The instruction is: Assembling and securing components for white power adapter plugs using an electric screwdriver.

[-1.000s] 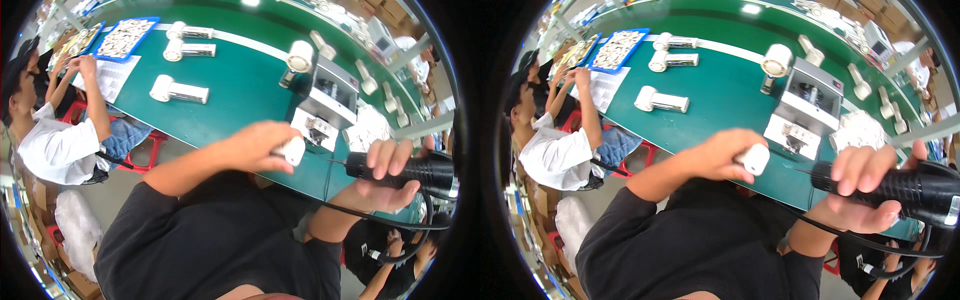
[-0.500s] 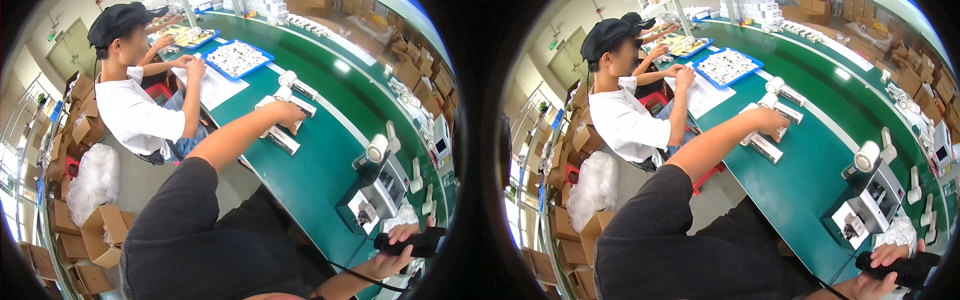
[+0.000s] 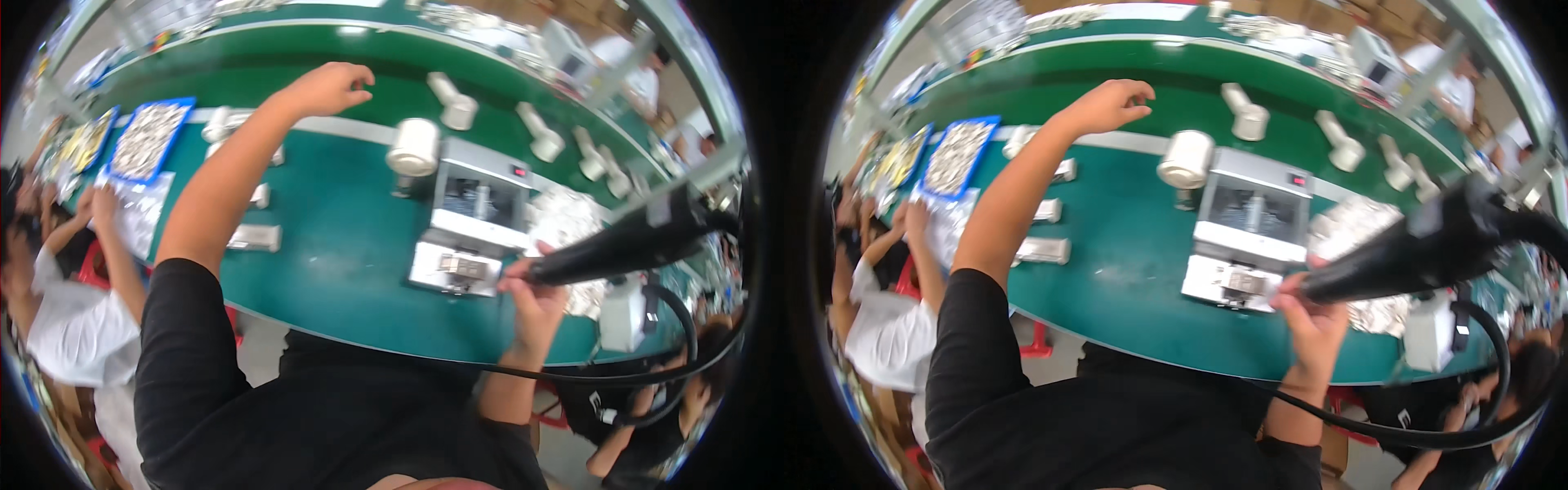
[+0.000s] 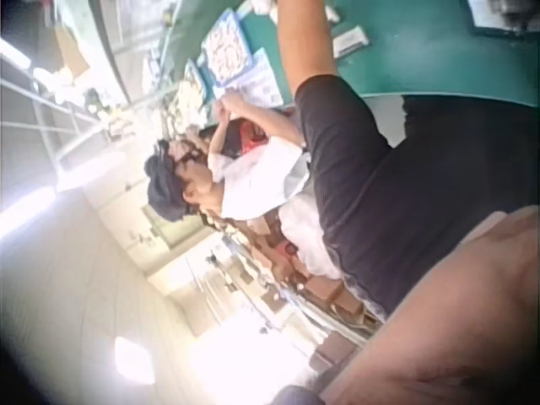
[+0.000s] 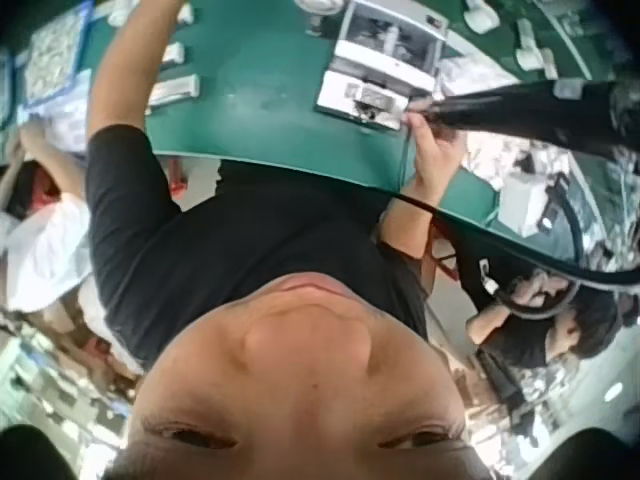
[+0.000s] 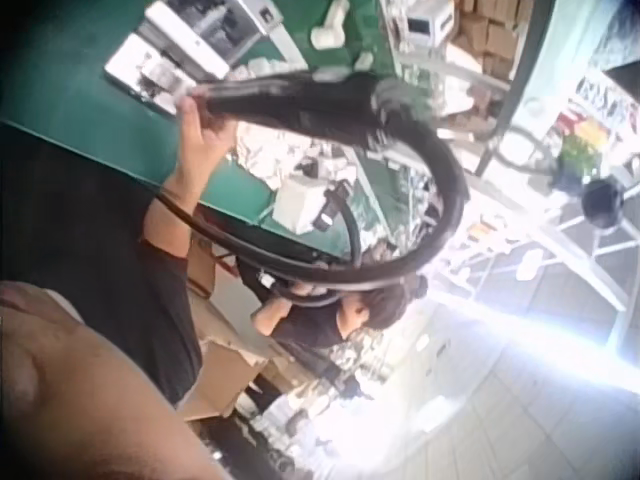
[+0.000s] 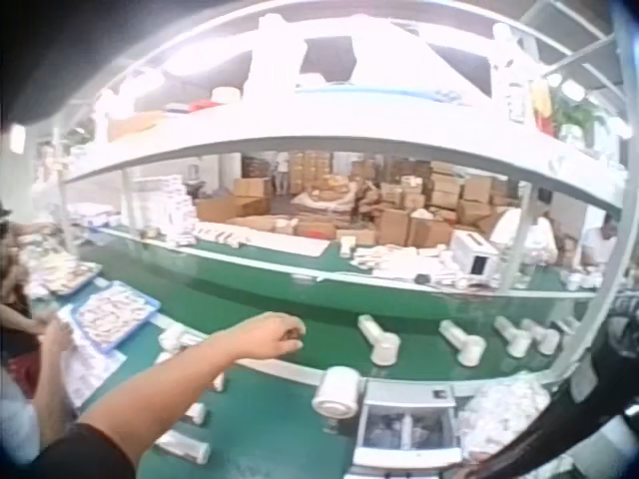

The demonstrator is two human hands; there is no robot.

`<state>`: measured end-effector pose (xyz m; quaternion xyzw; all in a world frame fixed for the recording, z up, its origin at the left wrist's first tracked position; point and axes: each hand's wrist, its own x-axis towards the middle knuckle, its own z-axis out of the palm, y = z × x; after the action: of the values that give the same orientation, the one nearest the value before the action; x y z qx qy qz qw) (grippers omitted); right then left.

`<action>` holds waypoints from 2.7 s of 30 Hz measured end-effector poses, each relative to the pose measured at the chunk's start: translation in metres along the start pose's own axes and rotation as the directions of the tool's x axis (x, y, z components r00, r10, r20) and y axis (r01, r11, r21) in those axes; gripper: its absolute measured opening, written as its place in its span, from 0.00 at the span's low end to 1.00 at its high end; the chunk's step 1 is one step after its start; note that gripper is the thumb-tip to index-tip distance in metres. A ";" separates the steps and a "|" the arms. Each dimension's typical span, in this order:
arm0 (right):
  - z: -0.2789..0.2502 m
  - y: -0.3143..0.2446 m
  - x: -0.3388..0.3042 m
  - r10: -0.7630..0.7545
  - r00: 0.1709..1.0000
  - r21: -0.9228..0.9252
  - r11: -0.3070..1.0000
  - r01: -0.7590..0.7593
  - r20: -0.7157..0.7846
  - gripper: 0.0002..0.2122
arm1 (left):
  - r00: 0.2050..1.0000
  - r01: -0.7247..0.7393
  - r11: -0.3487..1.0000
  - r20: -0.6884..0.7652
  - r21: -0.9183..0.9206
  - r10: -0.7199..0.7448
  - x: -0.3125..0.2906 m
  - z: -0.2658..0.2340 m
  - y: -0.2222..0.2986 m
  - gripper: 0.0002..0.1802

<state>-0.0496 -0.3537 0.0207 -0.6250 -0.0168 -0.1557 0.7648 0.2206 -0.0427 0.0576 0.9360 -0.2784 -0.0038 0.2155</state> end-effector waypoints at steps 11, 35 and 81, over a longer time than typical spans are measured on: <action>-0.115 -0.006 0.005 -0.099 0.951 -0.769 0.615 -0.173 -0.293 0.09 | 0.962 -0.265 0.853 0.056 0.450 0.269 0.180 0.115 -0.023 0.34; -0.076 -0.028 -0.004 -0.207 0.913 -0.119 0.977 0.176 -0.351 0.09 | 0.771 -0.589 0.408 -0.637 -0.697 0.024 -0.186 0.065 0.148 0.27; 0.058 -0.020 0.036 -0.127 0.982 0.123 0.986 0.110 0.141 0.13 | 0.965 -0.254 0.460 -0.253 -0.851 0.065 -0.213 0.139 0.184 0.23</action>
<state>-0.0109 -0.3087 0.0607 -0.5879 -0.1195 -0.1528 0.7853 -0.0727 -0.1258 -0.0179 0.6592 -0.3026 -0.0388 0.6873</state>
